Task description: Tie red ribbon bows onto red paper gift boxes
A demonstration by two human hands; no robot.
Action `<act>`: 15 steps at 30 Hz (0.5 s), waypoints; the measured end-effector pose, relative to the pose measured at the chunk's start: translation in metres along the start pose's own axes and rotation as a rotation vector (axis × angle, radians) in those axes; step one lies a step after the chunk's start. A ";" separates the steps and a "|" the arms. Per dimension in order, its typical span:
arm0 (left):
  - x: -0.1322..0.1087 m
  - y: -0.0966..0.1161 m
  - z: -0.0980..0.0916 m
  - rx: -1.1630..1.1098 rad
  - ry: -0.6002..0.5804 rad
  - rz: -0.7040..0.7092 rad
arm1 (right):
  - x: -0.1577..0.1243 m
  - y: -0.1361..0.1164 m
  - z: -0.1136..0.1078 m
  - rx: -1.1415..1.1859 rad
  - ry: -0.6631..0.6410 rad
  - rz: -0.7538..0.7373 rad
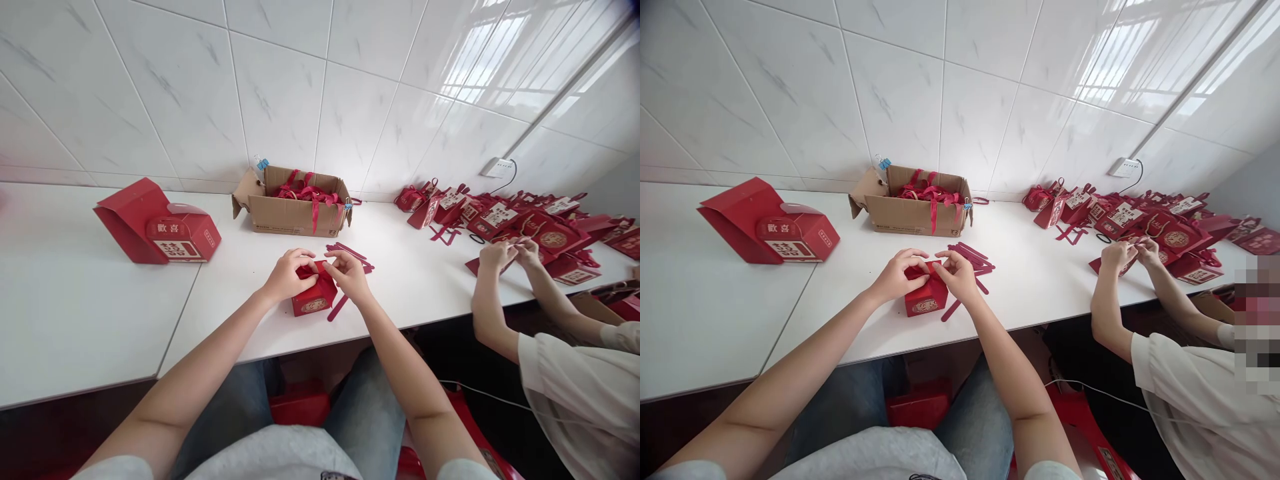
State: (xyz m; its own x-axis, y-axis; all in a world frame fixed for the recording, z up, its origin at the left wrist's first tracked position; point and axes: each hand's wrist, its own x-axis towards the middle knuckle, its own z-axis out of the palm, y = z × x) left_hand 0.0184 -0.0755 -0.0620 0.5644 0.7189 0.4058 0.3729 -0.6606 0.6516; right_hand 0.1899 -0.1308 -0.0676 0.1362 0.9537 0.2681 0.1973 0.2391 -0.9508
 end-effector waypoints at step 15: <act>0.001 -0.008 0.004 0.019 0.005 -0.112 | -0.007 0.014 -0.001 0.196 0.096 0.053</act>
State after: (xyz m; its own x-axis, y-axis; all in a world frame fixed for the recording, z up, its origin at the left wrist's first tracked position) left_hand 0.0185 -0.0706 -0.0694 0.5147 0.7893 0.3348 0.4468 -0.5802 0.6809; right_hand 0.1923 -0.1347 -0.0825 0.2347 0.9465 0.2217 -0.0038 0.2289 -0.9734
